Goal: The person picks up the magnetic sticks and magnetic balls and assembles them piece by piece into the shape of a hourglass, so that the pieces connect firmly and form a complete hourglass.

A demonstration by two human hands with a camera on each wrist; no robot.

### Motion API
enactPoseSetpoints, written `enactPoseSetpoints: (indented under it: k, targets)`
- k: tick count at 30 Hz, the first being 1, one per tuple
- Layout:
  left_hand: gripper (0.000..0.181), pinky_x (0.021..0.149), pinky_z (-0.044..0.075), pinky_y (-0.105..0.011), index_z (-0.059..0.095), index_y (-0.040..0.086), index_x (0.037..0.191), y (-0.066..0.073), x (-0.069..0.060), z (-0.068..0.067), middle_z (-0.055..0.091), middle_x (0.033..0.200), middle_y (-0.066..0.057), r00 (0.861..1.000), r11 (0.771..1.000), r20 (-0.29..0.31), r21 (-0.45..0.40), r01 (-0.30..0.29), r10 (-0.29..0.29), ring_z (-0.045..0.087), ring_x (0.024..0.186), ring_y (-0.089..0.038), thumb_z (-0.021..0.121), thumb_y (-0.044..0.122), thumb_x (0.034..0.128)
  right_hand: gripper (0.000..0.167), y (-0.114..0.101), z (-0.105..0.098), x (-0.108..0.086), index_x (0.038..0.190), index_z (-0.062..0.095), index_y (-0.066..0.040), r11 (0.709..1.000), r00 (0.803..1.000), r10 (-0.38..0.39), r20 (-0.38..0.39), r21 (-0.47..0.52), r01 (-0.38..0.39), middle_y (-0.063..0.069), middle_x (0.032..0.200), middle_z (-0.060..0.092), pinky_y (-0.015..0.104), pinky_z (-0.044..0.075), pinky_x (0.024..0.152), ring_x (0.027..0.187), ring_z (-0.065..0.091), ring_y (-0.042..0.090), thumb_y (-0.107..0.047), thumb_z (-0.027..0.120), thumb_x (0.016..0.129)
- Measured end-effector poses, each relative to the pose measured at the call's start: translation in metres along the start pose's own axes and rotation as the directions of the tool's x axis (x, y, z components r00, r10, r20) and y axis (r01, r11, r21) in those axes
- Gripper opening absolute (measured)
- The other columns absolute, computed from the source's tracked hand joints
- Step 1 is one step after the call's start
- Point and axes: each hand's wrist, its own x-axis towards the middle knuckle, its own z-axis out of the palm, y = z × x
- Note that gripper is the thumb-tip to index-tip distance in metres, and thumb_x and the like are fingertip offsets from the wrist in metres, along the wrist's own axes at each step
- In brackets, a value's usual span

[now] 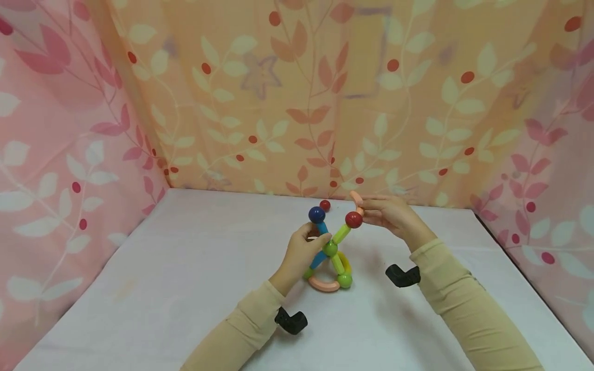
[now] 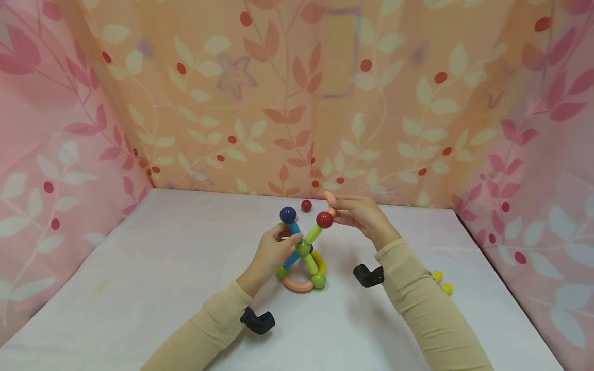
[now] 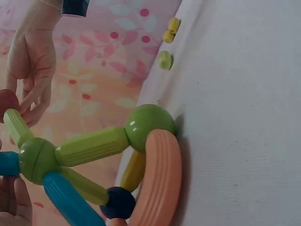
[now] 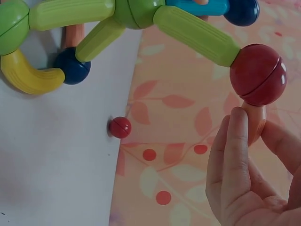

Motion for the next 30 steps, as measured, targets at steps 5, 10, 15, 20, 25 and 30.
enactPoseSetpoints:
  k: [5, 10, 15, 20, 25, 30]
  targets:
    - [0.049, 0.097, 0.054, -0.04, 0.045, 0.013, 0.143, 0.01, -0.002, -0.004, 0.06, 0.123, -0.015, 0.992, 0.988, -0.061, -0.107, -0.113, 0.107, 0.062, 0.109, -0.024, 0.061, 0.025, 0.0993, 0.057, -0.005, 0.004, -0.002, 0.145, 0.042, 0.006, 0.999, 1.0, -0.029, 0.007, -0.045, 0.029, 0.003, 0.112, 0.058, 0.021, 0.058, 0.083, 0.083, 0.069, 0.002, -0.021, 0.062, 0.099]
    - [0.045, 0.089, 0.059, -0.043, 0.041, 0.021, 0.146, 0.014, -0.005, -0.006, 0.053, 0.129, -0.018, 0.984, 0.975, -0.094, -0.15, -0.163, 0.15, 0.067, 0.108, -0.029, 0.053, 0.03, 0.1038, 0.052, -0.007, 0.008, -0.003, 0.144, 0.045, 0.005, 0.998, 0.999, -0.035, -0.005, -0.06, 0.034, 0.007, 0.118, 0.056, 0.022, 0.058, 0.084, 0.085, 0.068, 0.004, -0.021, 0.059, 0.1]
    - [0.037, 0.085, 0.06, -0.04, 0.048, 0.019, 0.14, 0.015, -0.006, -0.006, 0.053, 0.13, -0.017, 0.981, 0.975, -0.119, -0.147, -0.168, 0.151, 0.069, 0.106, -0.029, 0.053, 0.028, 0.1039, 0.05, -0.009, 0.016, -0.002, 0.143, 0.049, 0.002, 0.992, 0.998, -0.054, -0.013, -0.112, 0.052, 0.012, 0.126, 0.054, 0.021, 0.056, 0.087, 0.091, 0.066, 0.006, -0.022, 0.059, 0.1]
    - [0.038, 0.083, 0.06, -0.039, 0.05, 0.016, 0.14, 0.013, -0.005, -0.007, 0.054, 0.128, -0.018, 0.981, 0.972, -0.126, -0.168, -0.165, 0.145, 0.069, 0.104, -0.029, 0.055, 0.025, 0.1031, 0.046, -0.011, 0.026, -0.002, 0.136, 0.058, 0.001, 0.987, 0.996, -0.087, -0.016, -0.139, 0.084, 0.0, 0.106, 0.066, 0.021, 0.056, 0.086, 0.092, 0.065, 0.011, -0.023, 0.064, 0.098]
    - [0.037, 0.083, 0.06, -0.039, 0.05, 0.014, 0.139, 0.013, -0.003, -0.009, 0.054, 0.128, -0.019, 0.979, 0.967, -0.133, -0.183, -0.179, 0.156, 0.069, 0.103, -0.03, 0.054, 0.024, 0.1034, 0.043, -0.012, 0.036, -0.004, 0.131, 0.063, -0.003, 0.972, 0.993, -0.12, 0.02, -0.202, 0.121, 0.01, 0.12, 0.068, 0.033, 0.05, 0.094, 0.109, 0.062, 0.025, -0.027, 0.065, 0.096]
    - [0.038, 0.083, 0.06, -0.04, 0.05, 0.011, 0.139, 0.01, -0.002, -0.007, 0.054, 0.128, -0.02, 0.98, 0.965, -0.133, -0.195, -0.174, 0.15, 0.069, 0.102, -0.029, 0.055, 0.022, 0.103, 0.042, -0.007, 0.037, -0.003, 0.132, 0.063, -0.002, 0.973, 0.996, -0.089, 0.002, -0.212, 0.087, 0.018, 0.132, 0.062, 0.034, 0.05, 0.097, 0.112, 0.059, 0.026, -0.028, 0.062, 0.098]
